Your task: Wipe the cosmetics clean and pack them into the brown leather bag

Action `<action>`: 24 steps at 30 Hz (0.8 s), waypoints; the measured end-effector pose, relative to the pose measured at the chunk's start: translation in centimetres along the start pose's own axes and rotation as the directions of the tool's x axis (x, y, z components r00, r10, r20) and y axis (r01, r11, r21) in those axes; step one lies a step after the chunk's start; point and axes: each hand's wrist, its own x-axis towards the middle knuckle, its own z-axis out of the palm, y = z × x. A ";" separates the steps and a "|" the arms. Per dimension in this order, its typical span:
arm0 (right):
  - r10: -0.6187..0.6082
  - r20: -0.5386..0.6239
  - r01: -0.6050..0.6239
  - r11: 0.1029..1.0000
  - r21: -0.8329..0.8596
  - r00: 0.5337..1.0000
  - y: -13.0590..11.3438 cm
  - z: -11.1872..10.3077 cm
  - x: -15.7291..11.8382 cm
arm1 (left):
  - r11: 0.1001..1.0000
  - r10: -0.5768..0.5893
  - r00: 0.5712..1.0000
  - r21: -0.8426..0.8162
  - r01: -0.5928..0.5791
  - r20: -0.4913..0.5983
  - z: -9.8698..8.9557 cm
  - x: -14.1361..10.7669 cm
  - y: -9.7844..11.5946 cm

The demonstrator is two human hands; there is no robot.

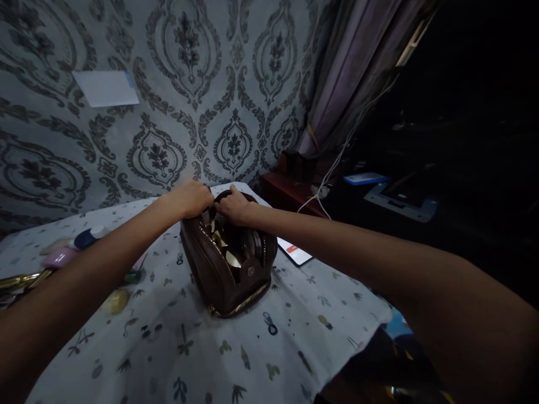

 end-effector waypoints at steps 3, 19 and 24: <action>-0.044 -0.011 0.044 0.999 0.011 0.999 0.4 -0.5 -0.5 | 1.000 -0.006 1.000 0.003 0.006 -0.009 -0.1 -0.2 0.0; -0.092 0.093 0.067 0.968 0.240 0.991 -4.8 0.7 1.9 | 0.986 -0.162 0.987 -0.023 0.163 0.015 -1.4 -0.4 0.9; 0.023 0.079 -0.041 0.971 0.234 0.997 -5.4 1.0 3.0 | 0.984 -0.177 0.984 -0.028 0.176 -0.022 -0.6 -0.3 1.0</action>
